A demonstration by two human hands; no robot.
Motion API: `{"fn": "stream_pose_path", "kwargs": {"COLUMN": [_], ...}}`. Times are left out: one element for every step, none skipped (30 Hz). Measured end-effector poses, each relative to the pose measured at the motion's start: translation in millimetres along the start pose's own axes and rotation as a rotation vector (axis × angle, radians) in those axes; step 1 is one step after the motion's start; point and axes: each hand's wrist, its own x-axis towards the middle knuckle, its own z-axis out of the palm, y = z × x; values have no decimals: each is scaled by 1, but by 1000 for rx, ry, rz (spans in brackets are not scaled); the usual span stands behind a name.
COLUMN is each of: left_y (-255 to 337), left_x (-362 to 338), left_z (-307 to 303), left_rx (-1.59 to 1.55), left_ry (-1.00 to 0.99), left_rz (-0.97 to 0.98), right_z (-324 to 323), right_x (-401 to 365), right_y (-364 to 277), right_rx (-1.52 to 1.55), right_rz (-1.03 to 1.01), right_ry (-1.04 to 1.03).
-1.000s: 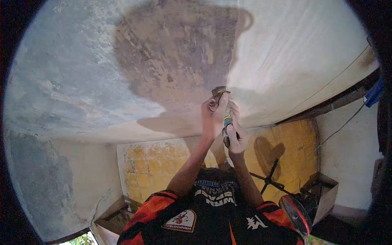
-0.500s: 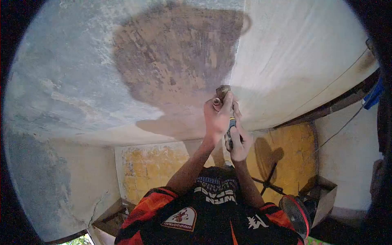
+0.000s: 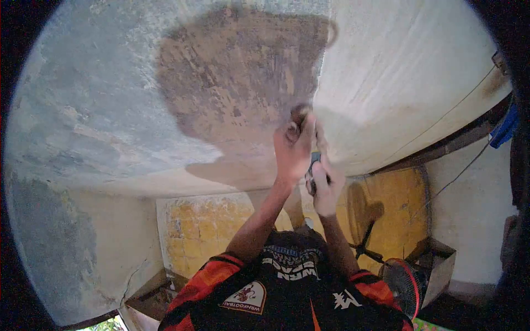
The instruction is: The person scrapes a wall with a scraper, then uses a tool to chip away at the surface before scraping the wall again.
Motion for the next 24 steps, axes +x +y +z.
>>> {"fn": "stream_pose_path", "kwargs": {"left_y": [21, 33, 26, 16, 2, -9, -14, -8, 6, 23, 51, 42, 24, 20, 18, 20, 23, 33, 52, 65, 51, 39, 34, 32], "left_x": [3, 6, 4, 2, -5, -5, -2, 4, 12, 12, 9, 7, 3, 3, 8, 7, 5, 6, 9, 13, 16, 11, 3, 3], "left_z": [8, 13, 10, 7, 5, 4, 2, 4, 8, 15, 28, 27, 23, 23, 24, 24, 25, 22, 27, 30, 17, 14, 15, 18], "left_rx": [23, 46, 23, 29, 33, 36, 2, 55, 108, 161, 62, 26, -9, -49, -31, -8, 13, 37, 63, 90, 259, 173, 85, -2], "left_ry": [-12, -27, -31, -1, 34, 67, 40, 13, -13, -37, -32, -8, 12, 30, 16, 8, 0, -16, -32, -52, -16, -20, -23, -27], "left_rz": [44, 97, 111, 48, -30, -106, -85, -5, 70, 138, 15, 25, 36, 49, 62, 61, 54, 79, 100, 134, 98, 73, 43, 13], "right_z": [1, 7, 12, 12, 8, 7, 5, 4, 6, 6, 5, 2, 1, 1, 1, 1, 3, 10, 13, 13, 15, 14, 13, 12], "right_x": [2, 3, 9, 10, -1, -6, -4, -2, 6, 8, 6, 5, 5, 3, 3, 0, 4, 11, 14, 11, 7, 4, 2, 1], "right_y": [-8, -39, -57, -51, -37, -29, -27, -30, -53, -66, -67, -66, -64, -60, -55, -53, -63, -78, -92, -99, -105, -108, -104, -97], "right_rx": [0, 59, 125, 149, 170, 189, 193, 196, 197, 196, 168, 142, 119, 148, 177, 207, 227, 247, 267, 252, 239, 228, 246, 264], "right_rz": [14, 52, 74, 70, 81, 89, 91, 92, 111, 136, 136, 131, 123, 129, 131, 149, 151, 148, 150, 162, 161, 164, 180, 195], "right_ry": [-1, -4, -7, 1, 14, 27, 30, 33, 32, 33, 33, 33, 36, 37, 34, 36, 32, 23, 16, 30, 42, 56, 45, 34]}}
